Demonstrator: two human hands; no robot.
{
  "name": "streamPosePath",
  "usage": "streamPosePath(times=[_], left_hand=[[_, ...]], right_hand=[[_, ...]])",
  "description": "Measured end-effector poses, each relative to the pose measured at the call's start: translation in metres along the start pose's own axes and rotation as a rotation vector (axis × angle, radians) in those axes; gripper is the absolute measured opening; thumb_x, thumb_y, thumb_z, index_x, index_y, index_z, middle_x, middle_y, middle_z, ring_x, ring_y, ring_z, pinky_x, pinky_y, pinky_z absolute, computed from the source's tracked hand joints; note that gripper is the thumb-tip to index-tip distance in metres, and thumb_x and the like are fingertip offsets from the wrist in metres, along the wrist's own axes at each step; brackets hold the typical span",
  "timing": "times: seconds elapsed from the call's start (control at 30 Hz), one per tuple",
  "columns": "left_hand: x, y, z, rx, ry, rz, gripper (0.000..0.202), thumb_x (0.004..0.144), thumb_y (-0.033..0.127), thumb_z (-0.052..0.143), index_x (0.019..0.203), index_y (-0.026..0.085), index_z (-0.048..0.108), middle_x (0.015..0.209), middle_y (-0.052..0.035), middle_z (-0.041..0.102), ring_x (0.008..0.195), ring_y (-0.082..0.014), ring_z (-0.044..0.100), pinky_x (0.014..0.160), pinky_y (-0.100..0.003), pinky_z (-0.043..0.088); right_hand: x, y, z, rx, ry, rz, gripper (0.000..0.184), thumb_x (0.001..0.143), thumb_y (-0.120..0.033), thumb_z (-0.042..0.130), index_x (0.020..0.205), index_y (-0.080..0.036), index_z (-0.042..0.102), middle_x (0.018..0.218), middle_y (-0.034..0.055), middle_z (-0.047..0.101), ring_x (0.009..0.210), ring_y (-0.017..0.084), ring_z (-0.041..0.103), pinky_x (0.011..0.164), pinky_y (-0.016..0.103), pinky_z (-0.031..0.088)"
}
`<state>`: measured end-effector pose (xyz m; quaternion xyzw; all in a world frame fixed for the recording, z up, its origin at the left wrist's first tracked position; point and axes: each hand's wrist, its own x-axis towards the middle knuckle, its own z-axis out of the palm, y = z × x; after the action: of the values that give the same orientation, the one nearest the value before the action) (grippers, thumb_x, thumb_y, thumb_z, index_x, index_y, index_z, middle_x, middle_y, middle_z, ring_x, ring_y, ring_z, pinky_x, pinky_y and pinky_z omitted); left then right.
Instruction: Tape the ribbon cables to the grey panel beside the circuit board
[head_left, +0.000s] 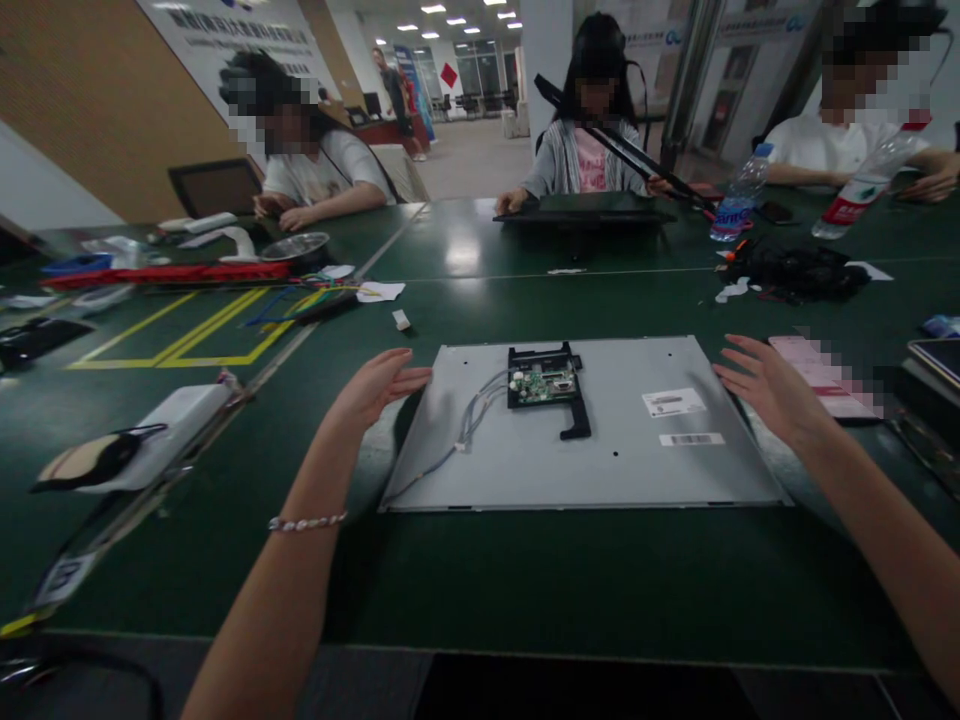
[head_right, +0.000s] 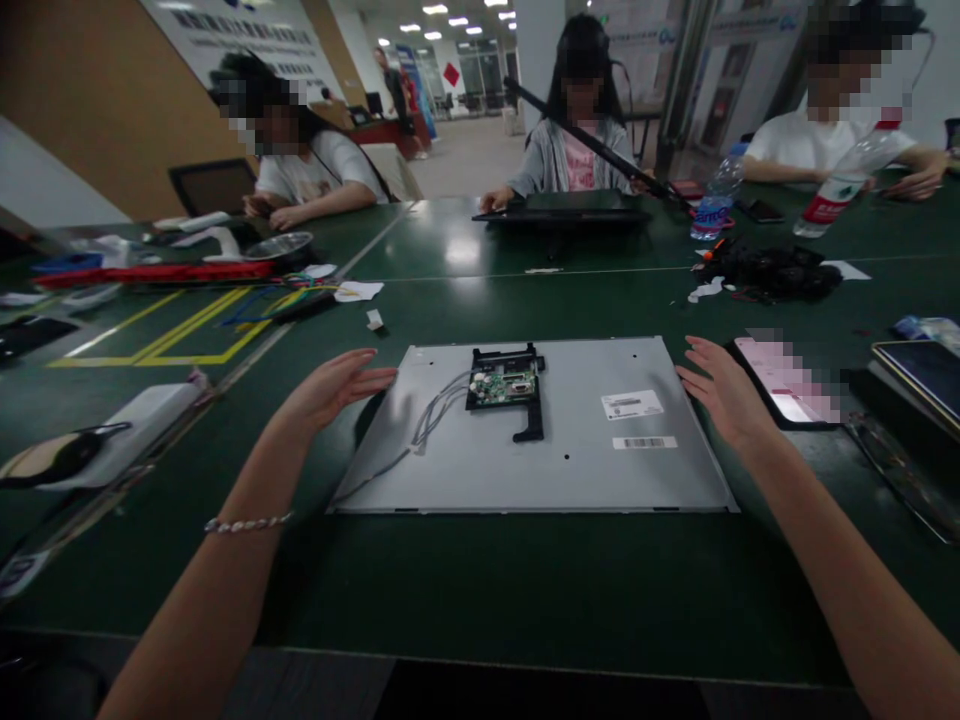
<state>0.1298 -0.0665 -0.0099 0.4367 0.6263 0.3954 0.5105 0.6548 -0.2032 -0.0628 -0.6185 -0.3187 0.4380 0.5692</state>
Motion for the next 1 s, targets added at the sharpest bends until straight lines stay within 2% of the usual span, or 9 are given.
streamPosePath(times=[0.13,0.23,0.43,0.67,0.8,0.93,1.0], left_hand=[[-0.007,0.001,0.007,0.037,-0.047,-0.012,0.049,0.089,0.027,0.059,0.135,0.014,0.046,0.105,-0.0186,0.070,0.082,-0.0241,0.072,0.070,-0.031,0.058],[-0.013,0.004,0.011,0.058,-0.049,-0.024,0.046,0.090,0.026,0.058,0.133,0.016,0.047,0.104,-0.0178,0.071,0.084,-0.0232,0.072,0.069,-0.030,0.058],[-0.021,0.010,0.016,0.023,-0.050,-0.026,0.037,0.087,0.028,0.061,0.121,0.015,0.054,0.097,-0.0162,0.072,0.093,-0.0250,0.070,0.069,-0.029,0.057],[-0.021,0.007,0.017,-0.029,-0.063,-0.027,0.030,0.080,0.024,0.068,0.108,0.015,0.059,0.102,-0.0151,0.071,0.102,-0.0241,0.067,0.075,-0.027,0.055],[-0.022,0.008,0.016,-0.049,-0.100,-0.022,0.029,0.082,0.022,0.065,0.109,0.016,0.059,0.106,-0.0149,0.070,0.100,-0.0239,0.068,0.074,-0.030,0.057],[-0.025,0.011,0.017,-0.044,-0.091,-0.038,0.030,0.085,0.017,0.060,0.114,0.016,0.056,0.106,-0.0163,0.069,0.097,-0.0233,0.068,0.073,-0.032,0.058],[-0.027,0.013,0.018,-0.048,-0.099,-0.041,0.031,0.086,0.017,0.060,0.116,0.015,0.055,0.106,-0.0172,0.068,0.097,-0.0237,0.068,0.074,-0.033,0.059]], right_hand=[[0.008,0.006,-0.005,-0.078,-0.009,-0.016,0.025,0.081,-0.044,0.058,0.103,-0.034,0.064,0.134,0.0037,0.059,0.131,0.025,0.048,0.112,0.038,0.037],[0.010,0.007,-0.007,-0.089,-0.005,-0.027,0.028,0.083,-0.044,0.057,0.108,-0.033,0.064,0.131,0.0057,0.061,0.134,0.024,0.045,0.113,0.038,0.034],[0.006,0.002,-0.012,-0.119,-0.061,-0.001,0.035,0.085,-0.047,0.054,0.118,-0.034,0.058,0.139,0.0037,0.056,0.136,0.023,0.042,0.113,0.041,0.032],[0.002,-0.003,-0.010,-0.176,-0.062,0.003,0.044,0.085,-0.050,0.051,0.126,-0.035,0.053,0.143,0.0045,0.052,0.137,0.025,0.041,0.113,0.044,0.033],[0.005,-0.001,-0.013,-0.143,-0.078,0.028,0.044,0.087,-0.049,0.047,0.129,-0.034,0.050,0.145,0.0064,0.050,0.136,0.023,0.042,0.113,0.042,0.032],[0.011,0.000,-0.017,-0.097,-0.068,0.082,0.054,0.087,-0.050,0.049,0.136,-0.029,0.043,0.146,0.0127,0.048,0.133,0.022,0.046,0.112,0.039,0.034],[0.012,-0.001,-0.018,-0.096,-0.055,0.093,0.055,0.087,-0.052,0.049,0.137,-0.029,0.042,0.145,0.0131,0.049,0.132,0.023,0.047,0.111,0.040,0.036]])
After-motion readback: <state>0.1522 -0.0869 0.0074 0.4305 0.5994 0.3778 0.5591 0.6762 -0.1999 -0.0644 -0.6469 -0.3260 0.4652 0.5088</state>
